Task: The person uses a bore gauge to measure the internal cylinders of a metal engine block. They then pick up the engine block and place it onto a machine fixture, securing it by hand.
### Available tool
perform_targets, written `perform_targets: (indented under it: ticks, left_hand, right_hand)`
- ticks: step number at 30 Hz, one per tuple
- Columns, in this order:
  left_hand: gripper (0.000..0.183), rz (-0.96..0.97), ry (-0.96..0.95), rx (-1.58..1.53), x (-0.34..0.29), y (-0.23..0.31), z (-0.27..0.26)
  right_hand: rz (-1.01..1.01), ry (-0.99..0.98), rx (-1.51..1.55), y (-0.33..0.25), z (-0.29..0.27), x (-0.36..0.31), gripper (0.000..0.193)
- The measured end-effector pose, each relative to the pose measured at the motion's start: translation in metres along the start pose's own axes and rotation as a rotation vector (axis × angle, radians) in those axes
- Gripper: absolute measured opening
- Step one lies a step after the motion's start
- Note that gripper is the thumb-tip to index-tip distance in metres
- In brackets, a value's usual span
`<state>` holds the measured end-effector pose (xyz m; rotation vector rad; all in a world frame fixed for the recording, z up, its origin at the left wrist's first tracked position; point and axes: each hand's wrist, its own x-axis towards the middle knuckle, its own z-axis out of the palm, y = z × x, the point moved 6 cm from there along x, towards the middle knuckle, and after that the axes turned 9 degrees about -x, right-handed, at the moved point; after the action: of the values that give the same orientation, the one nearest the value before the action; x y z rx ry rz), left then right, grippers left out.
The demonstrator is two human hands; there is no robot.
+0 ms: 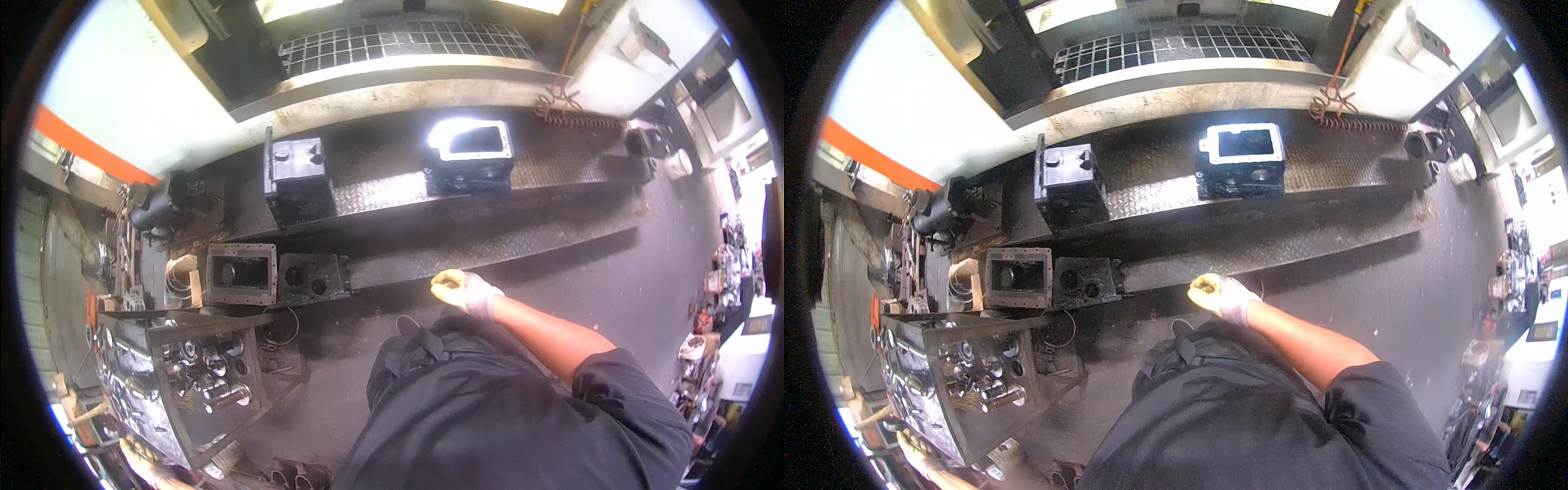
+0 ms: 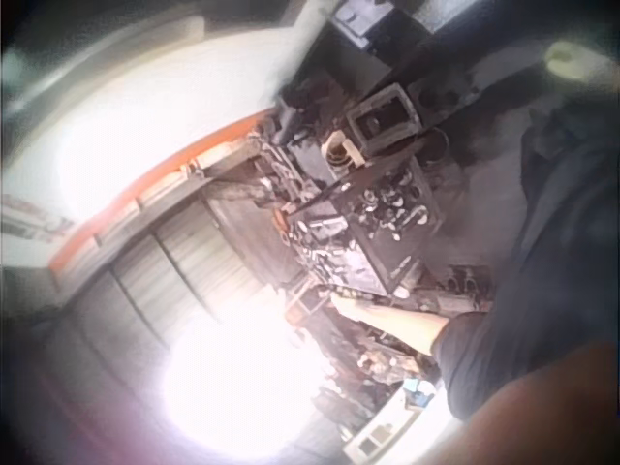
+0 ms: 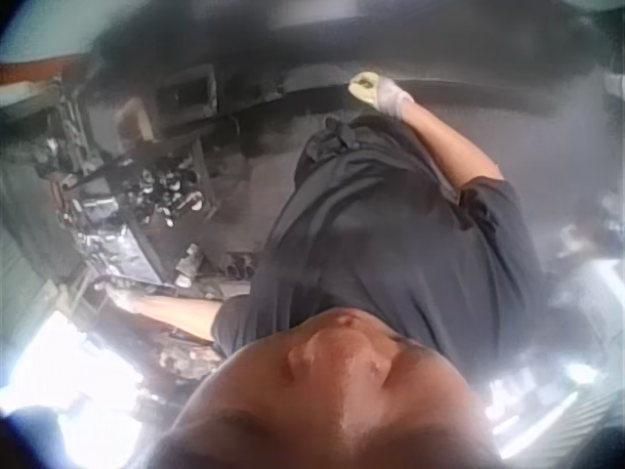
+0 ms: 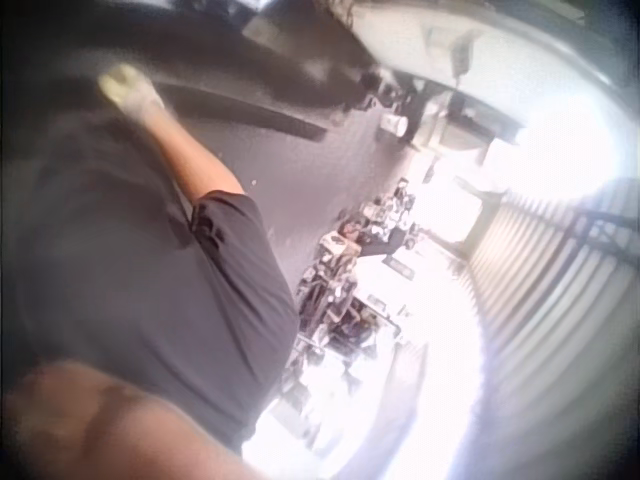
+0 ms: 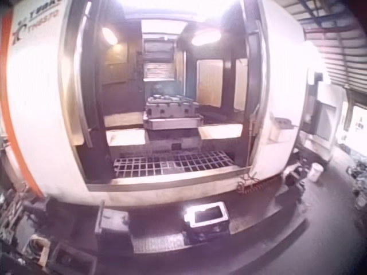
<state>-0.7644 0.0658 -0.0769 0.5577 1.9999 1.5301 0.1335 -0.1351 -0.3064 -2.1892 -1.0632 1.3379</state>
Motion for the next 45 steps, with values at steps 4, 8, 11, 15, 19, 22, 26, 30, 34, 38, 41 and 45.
perform_targets:
  ticks: [4, 8, 11, 15, 19, 22, 26, 30, 34, 38, 41, 45]
  left_hand:
    - [0.038, 0.477, -0.476, 0.093, -0.16, 0.094, 0.09]
    - [0.022, 0.682, -0.773, 0.067, -0.331, 0.053, 0.252]
    - [0.014, 0.485, -0.913, 0.215, -0.484, -0.011, 0.372]
    - [0.008, 1.116, -1.347, 0.443, -0.649, -0.048, 0.463]
    - [0.021, 1.211, -1.707, 0.579, -0.776, -0.086, 0.526]
    - [0.024, 1.253, -1.796, 0.546, -0.845, -0.119, 0.565]
    - [0.027, 1.27, -1.888, 0.592, -0.925, -0.162, 0.613]
    - [0.036, 1.15, -2.162, 0.679, -0.979, -0.195, 0.676]
    - [0.052, 0.75, -1.895, 0.934, -0.946, -0.265, 0.788]
    - [0.079, 1.238, -1.661, 1.043, -0.898, -0.346, 0.894]
    - [0.081, 1.451, -1.631, 1.135, -0.873, -0.4, 0.935]
    - [0.075, 1.088, -1.615, 1.477, -0.878, -0.417, 0.96]
  right_hand:
    - [-0.191, -0.2, 0.437, -0.023, 0.006, 0.002, 0.034]
    - [-0.297, -0.382, 0.66, -0.092, -0.011, -0.021, 0.034]
    - [-0.424, -0.41, 0.7, -0.113, -0.047, -0.047, 0.038]
    - [-0.457, -0.353, 0.777, -0.081, -0.102, -0.056, 0.044]
    - [-0.507, -0.296, 0.9, -0.011, -0.167, -0.04, 0.042]
    - [-0.358, -0.181, 1.135, 0.047, -0.207, -0.036, 0.036]
    - [-0.074, -0.147, 1.031, 0.139, -0.253, -0.018, 0.032]
    - [0.127, 0.043, 1.118, 0.222, -0.277, -0.004, 0.035]
    - [0.327, 0.23, 1.265, 0.315, -0.257, 0.004, 0.032]
    - [0.515, 0.427, 1.388, 0.4, -0.215, -0.007, 0.032]
    - [0.668, 0.523, 1.364, 0.444, -0.179, -0.025, 0.032]
    - [0.853, 0.562, 1.367, 0.458, -0.152, -0.03, 0.031]
